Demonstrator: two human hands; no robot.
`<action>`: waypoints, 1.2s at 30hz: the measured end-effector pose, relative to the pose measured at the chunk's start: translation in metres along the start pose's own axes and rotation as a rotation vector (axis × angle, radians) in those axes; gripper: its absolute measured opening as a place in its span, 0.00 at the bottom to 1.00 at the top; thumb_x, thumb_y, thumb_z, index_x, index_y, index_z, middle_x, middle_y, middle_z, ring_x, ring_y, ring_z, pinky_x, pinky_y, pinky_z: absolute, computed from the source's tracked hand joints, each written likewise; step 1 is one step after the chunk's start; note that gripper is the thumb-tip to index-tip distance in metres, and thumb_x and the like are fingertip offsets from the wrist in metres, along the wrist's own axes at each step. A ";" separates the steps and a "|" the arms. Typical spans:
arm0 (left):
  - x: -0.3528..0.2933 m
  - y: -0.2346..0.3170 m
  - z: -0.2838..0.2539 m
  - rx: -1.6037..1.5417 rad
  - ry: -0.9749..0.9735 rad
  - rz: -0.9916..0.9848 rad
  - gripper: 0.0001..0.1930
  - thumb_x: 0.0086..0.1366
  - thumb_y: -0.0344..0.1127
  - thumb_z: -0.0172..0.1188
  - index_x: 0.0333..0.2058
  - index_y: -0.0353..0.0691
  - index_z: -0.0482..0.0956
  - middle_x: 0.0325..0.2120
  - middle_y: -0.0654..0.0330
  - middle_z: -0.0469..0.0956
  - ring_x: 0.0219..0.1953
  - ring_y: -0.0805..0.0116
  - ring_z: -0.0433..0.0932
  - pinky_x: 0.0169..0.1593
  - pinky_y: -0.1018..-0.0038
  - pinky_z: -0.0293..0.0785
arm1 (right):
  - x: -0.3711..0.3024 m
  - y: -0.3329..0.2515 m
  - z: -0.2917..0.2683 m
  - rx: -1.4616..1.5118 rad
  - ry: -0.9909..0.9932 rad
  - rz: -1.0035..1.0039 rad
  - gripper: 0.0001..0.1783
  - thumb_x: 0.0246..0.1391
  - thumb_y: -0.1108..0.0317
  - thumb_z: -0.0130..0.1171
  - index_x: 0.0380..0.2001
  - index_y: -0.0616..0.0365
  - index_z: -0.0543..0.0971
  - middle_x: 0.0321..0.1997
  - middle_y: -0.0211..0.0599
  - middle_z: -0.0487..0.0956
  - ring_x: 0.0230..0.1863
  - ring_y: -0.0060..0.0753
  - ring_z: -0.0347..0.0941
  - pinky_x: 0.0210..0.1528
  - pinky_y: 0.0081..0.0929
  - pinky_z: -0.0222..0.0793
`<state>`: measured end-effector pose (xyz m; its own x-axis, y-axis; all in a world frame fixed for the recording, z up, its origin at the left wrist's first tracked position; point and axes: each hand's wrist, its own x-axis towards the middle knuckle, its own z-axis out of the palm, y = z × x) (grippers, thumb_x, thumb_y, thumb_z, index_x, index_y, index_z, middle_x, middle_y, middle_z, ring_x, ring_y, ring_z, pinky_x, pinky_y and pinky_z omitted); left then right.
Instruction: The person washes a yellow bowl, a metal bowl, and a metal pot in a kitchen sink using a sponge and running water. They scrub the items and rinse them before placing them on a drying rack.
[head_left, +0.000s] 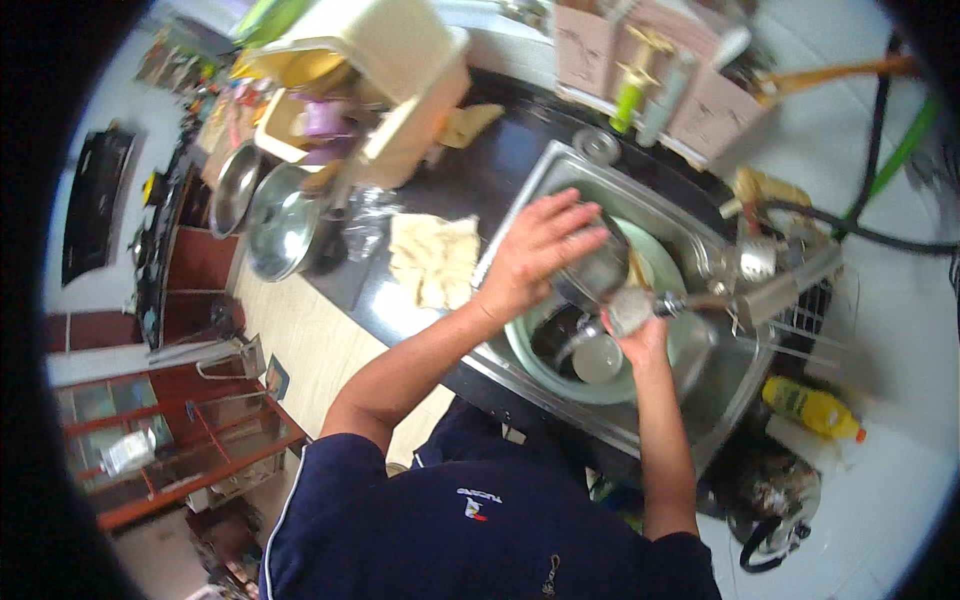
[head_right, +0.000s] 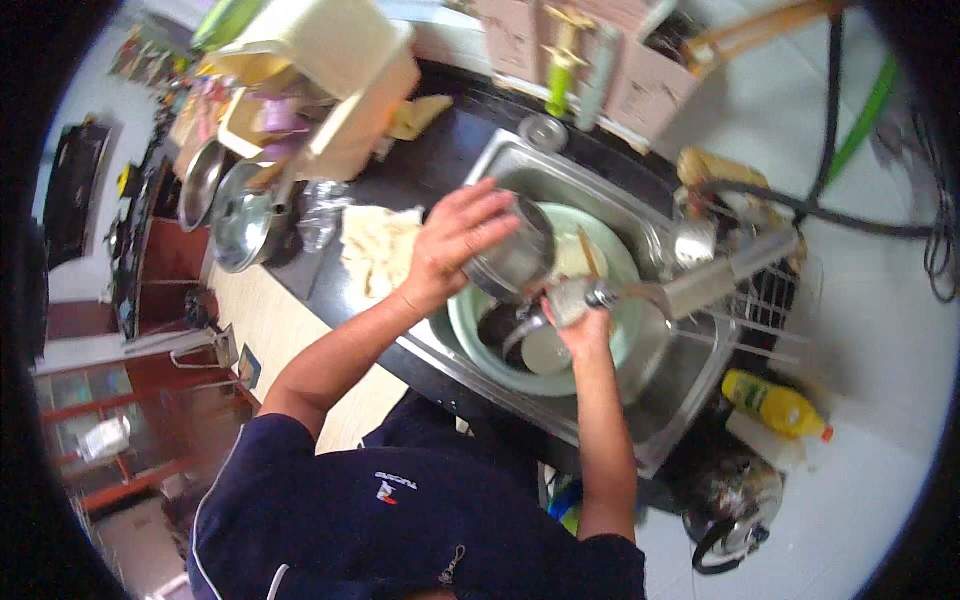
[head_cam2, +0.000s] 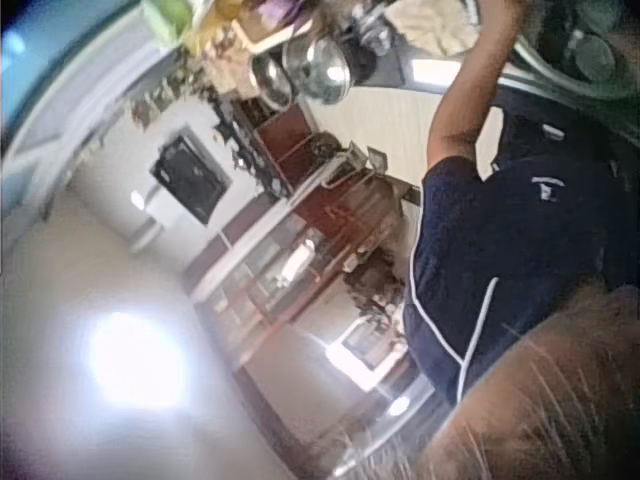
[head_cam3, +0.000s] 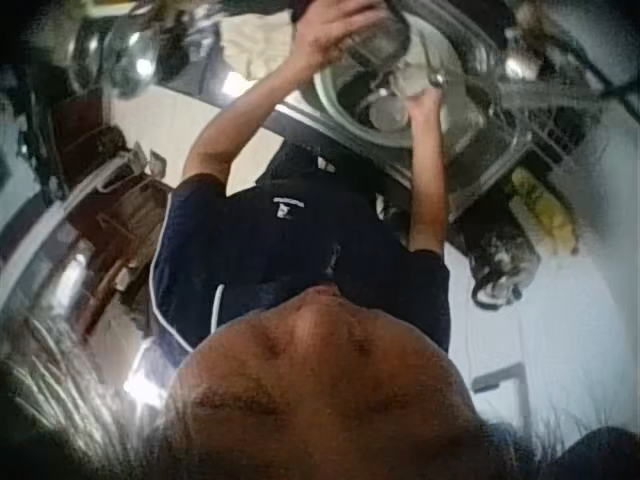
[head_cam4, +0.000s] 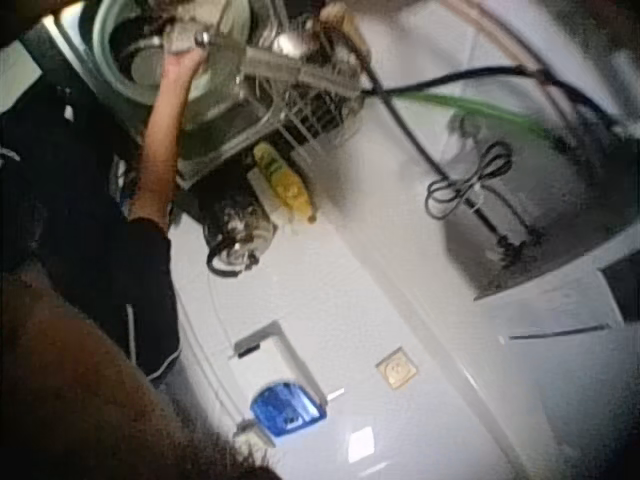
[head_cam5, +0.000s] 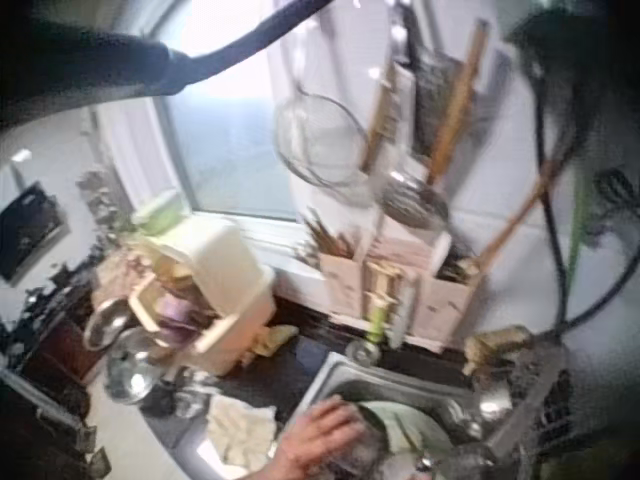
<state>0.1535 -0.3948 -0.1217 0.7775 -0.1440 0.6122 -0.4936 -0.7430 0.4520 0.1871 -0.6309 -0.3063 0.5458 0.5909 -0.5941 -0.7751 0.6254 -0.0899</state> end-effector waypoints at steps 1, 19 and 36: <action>0.005 0.005 -0.015 0.022 -0.006 0.021 0.32 0.38 0.19 0.54 0.48 0.47 0.75 0.51 0.59 0.71 0.56 0.53 0.66 0.58 0.58 0.60 | 0.000 0.003 0.005 0.004 0.048 -0.015 0.18 0.52 0.49 0.51 0.39 0.49 0.73 0.44 0.37 0.74 0.48 0.51 0.69 0.43 0.48 0.70; -0.067 -0.258 -0.429 0.670 0.539 -0.424 0.22 0.51 0.18 0.48 0.45 0.42 0.77 0.45 0.53 0.76 0.49 0.63 0.74 0.52 0.73 0.68 | -0.013 0.049 0.003 -0.005 0.369 -0.306 0.25 0.50 0.46 0.51 0.42 0.54 0.71 0.38 0.42 0.74 0.36 0.48 0.71 0.35 0.42 0.69; -0.055 -0.568 -0.395 -0.505 0.432 -1.218 0.15 0.58 0.44 0.55 0.36 0.37 0.73 0.29 0.51 0.76 0.27 0.58 0.79 0.25 0.65 0.77 | -0.019 0.071 0.058 0.003 0.490 -0.420 0.24 0.49 0.51 0.55 0.44 0.54 0.70 0.40 0.41 0.74 0.42 0.49 0.70 0.38 0.45 0.71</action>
<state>0.2371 0.2929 -0.1557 0.6804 0.6975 -0.2248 0.2431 0.0746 0.9671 0.1401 -0.5678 -0.2552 0.5932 -0.0054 -0.8051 -0.5258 0.7546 -0.3925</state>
